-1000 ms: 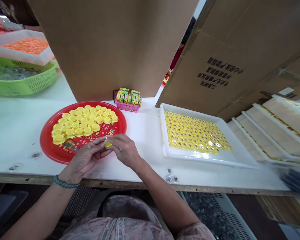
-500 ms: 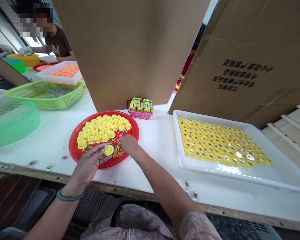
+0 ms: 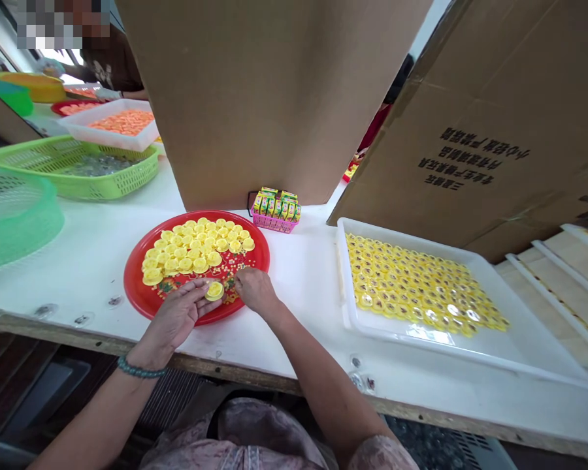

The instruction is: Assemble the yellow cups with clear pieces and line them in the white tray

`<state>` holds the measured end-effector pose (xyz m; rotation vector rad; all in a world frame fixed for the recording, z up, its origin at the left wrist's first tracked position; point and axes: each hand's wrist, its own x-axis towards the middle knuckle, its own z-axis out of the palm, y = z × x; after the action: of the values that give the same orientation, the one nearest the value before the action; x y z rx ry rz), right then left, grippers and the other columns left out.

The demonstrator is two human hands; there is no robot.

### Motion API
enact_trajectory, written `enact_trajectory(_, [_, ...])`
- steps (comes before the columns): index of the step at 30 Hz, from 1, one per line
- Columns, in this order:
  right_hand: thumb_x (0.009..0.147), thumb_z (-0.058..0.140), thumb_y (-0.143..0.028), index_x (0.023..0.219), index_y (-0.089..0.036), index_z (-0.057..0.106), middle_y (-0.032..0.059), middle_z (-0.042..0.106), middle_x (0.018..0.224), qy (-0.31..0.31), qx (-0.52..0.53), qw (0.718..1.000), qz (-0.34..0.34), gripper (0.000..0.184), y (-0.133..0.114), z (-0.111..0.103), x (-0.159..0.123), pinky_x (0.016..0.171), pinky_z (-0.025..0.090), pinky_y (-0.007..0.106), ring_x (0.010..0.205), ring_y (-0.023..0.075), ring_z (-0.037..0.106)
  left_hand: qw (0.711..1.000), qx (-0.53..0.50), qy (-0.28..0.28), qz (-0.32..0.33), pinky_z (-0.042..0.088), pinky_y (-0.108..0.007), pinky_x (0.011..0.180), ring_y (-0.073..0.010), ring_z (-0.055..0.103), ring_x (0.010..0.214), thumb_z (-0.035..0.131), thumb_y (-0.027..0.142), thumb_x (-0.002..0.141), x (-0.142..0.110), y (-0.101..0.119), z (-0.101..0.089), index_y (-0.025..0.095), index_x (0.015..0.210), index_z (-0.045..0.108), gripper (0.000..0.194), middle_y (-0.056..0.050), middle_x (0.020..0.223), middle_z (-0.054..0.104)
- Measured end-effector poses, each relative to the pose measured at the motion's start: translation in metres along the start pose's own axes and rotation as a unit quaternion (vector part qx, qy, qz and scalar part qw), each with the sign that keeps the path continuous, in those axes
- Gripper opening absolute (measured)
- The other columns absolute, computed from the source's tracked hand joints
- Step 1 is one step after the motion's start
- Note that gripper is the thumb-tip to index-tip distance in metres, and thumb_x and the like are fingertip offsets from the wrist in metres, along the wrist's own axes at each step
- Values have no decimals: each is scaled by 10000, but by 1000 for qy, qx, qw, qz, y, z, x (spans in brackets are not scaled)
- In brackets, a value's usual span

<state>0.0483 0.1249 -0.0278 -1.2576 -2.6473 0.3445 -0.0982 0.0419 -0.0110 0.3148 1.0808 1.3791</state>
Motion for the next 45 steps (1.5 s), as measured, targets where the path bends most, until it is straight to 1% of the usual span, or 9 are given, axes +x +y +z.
enact_trajectory(7, [853, 529, -150, 849, -170, 654, 26, 662, 840, 111, 191, 974, -47, 127, -8, -16, -16, 698, 422, 200, 771, 113, 584, 996, 65, -6, 54, 540, -306, 751, -180, 631, 853, 735, 281, 646, 2, -8, 0, 145, 889, 626, 299, -47, 909, 668])
enact_trajectory(12, [853, 543, -169, 840, -174, 678, 43, 662, 818, 109, 218, 966, -90, 136, -15, -31, -37, 702, 438, 229, 765, 135, 592, 994, 87, -40, 46, 537, -278, 731, -171, 627, 843, 750, 314, 631, -6, -14, 11, 156, 881, 630, 318, -31, 912, 661])
enact_trajectory(14, [874, 519, -191, 889, -182, 676, 44, 675, 865, 128, 222, 966, -42, 158, -5, -41, -56, 720, 438, 224, 799, 134, 607, 995, 81, -51, 16, 539, -271, 738, -153, 634, 796, 754, 306, 628, -11, -19, 18, 164, 877, 632, 312, -16, 883, 662])
enact_trajectory(17, [903, 480, -242, 923, -185, 665, 39, 686, 846, 132, 154, 973, 106, 195, 25, -62, -107, 684, 424, 219, 761, 131, 623, 993, 80, -71, -42, 549, -288, 750, -164, 652, 780, 763, 302, 624, -18, -30, 26, 166, 868, 636, 307, -19, 869, 669])
enact_trajectory(21, [850, 560, -290, 797, -165, 677, 62, 674, 716, 5, -26, 945, 325, 179, 60, -78, -189, 627, 391, 257, 702, 182, 623, 986, 93, -98, -95, 562, -292, 734, -196, 665, 814, 762, 330, 631, -21, -50, 32, 148, 851, 641, 310, -54, 910, 675])
enact_trajectory(26, [802, 624, -268, 1005, -172, 661, 79, 671, 915, -22, -16, 924, 382, 229, 74, -58, -238, 698, 421, 267, 785, 186, 627, 979, 122, -118, -117, 566, -275, 719, -192, 667, 793, 767, 335, 626, -24, -67, 45, 131, 869, 640, 342, -60, 857, 677])
enact_trajectory(33, [828, 538, -144, 929, -158, 693, 102, 630, 920, 19, -29, 916, 399, 185, 72, -36, -243, 770, 422, 271, 860, 192, 600, 976, 140, -103, -127, 567, -256, 698, -193, 675, 776, 764, 297, 629, -34, -70, 52, 125, 867, 635, 321, -60, 846, 682])
enact_trajectory(40, [825, 517, -91, 838, -181, 696, 44, 661, 826, 52, 116, 956, 265, 201, 38, -20, -198, 702, 424, 218, 760, 134, 601, 976, 144, -104, -124, 565, -258, 702, -193, 675, 787, 722, 262, 681, -38, -73, 50, 125, 885, 627, 263, -74, 894, 685])
enact_trajectory(45, [830, 573, -164, 898, -190, 693, 29, 673, 823, 110, 204, 944, 234, 140, 45, -28, -188, 688, 448, 223, 728, 126, 607, 979, 147, -84, -112, 562, -255, 701, -191, 676, 783, 696, 241, 705, -39, -64, 37, 124, 897, 625, 237, -79, 896, 687])
